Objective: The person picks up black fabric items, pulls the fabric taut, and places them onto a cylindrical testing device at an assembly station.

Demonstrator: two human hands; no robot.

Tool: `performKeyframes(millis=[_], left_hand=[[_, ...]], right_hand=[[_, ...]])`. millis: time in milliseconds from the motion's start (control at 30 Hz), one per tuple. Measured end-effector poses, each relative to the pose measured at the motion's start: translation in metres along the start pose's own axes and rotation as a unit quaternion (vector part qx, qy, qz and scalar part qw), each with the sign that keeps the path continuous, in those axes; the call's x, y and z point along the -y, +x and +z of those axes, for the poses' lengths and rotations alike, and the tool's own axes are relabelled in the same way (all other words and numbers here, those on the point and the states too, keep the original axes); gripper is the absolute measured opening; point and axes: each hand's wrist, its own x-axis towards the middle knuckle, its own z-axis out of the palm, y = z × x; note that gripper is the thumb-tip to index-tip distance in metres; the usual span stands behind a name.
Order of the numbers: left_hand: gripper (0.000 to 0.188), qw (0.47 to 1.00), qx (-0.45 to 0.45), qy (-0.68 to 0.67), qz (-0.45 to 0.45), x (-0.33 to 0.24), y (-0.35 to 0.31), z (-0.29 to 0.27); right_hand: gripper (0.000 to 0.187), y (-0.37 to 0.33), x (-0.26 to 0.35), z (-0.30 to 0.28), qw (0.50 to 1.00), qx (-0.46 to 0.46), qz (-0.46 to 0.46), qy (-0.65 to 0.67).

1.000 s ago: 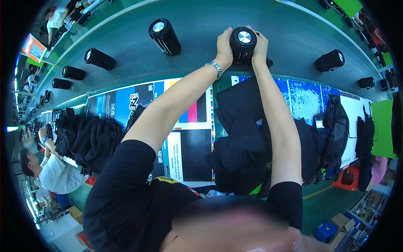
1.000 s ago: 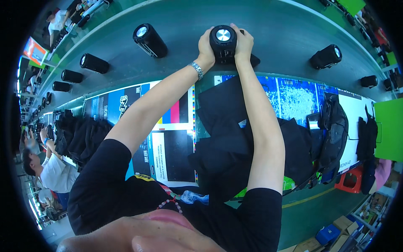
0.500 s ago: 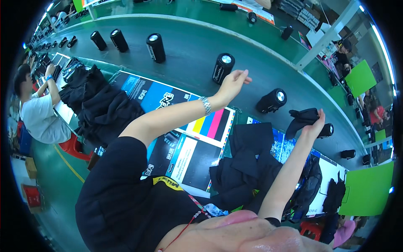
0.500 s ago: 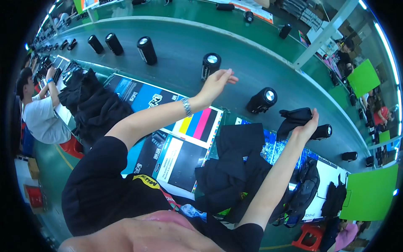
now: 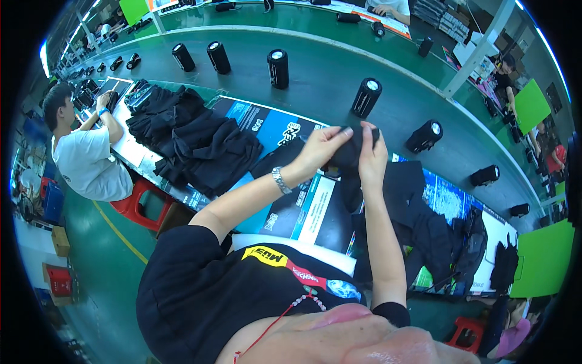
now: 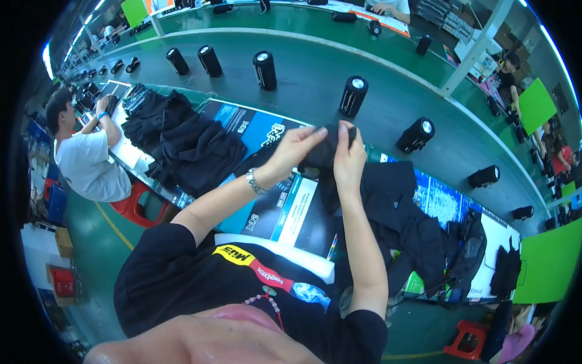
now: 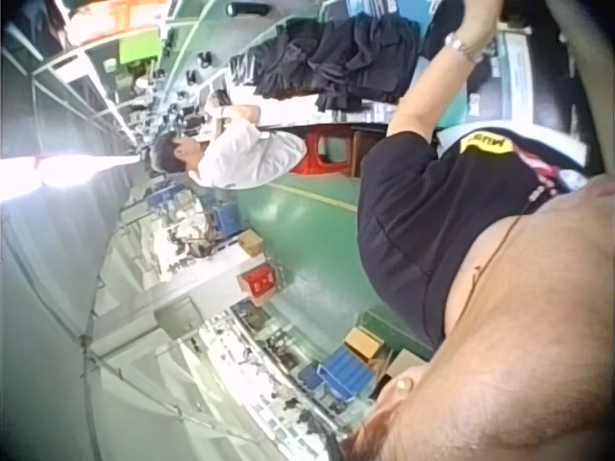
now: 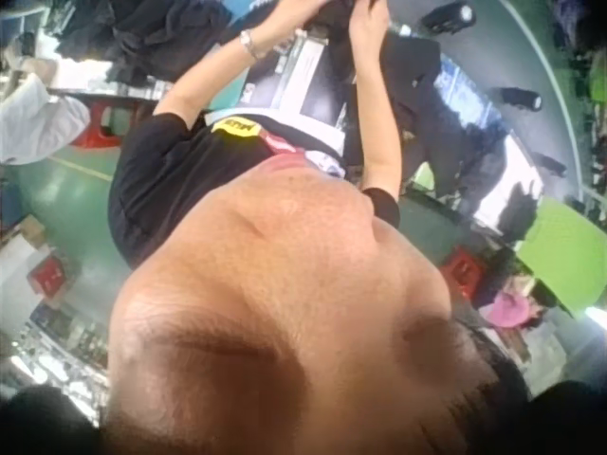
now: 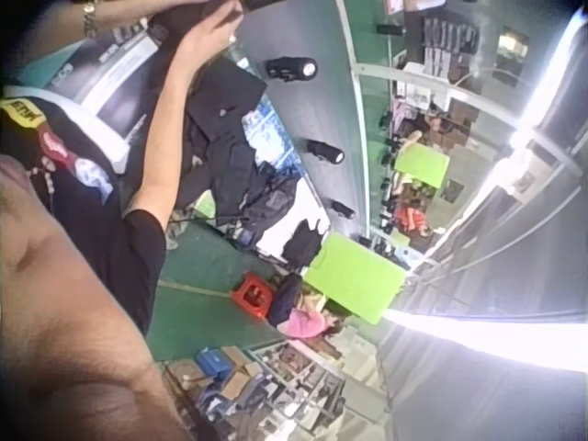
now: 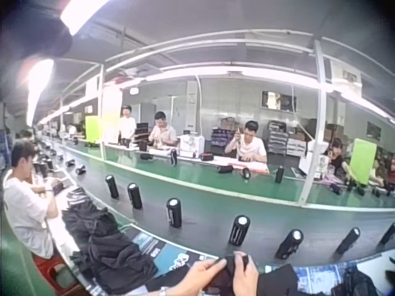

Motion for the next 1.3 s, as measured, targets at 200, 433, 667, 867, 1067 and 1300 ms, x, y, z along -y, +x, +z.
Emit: performKeyframes(millis=[200,433,667,867,1067,1300], left_hand=[[0.029,0.994,-0.037,-0.102,0.011,-0.016,-0.009,-0.044],[0.025,0.989,0.075,0.034,0.126,-0.027,-0.016,-0.022],[0.022,0.887,-0.061,0.348,0.299,-0.016,-0.012,-0.022],[0.021,0.993,0.099,-0.065,-0.014,-0.016,-0.019,-0.024],[0.019,0.971,0.191,0.108,-0.094,-0.007,0.004,-0.025],[0.016,0.993,0.118,0.022,-0.006,0.010,0.102,-0.004]], right_hand=[[0.027,0.005,0.008,-0.005,0.998,-0.010,0.060,0.016],[0.022,-0.011,-0.012,-0.006,0.856,0.146,0.287,0.405],[0.027,-0.031,0.006,-0.004,0.861,0.198,0.229,0.409],[0.026,-0.023,-0.006,-0.016,0.920,0.096,0.184,0.331],[0.006,-0.006,-0.005,-0.040,0.944,0.100,0.218,0.229],[0.007,0.064,-0.047,-0.057,0.995,0.027,0.079,0.044]])
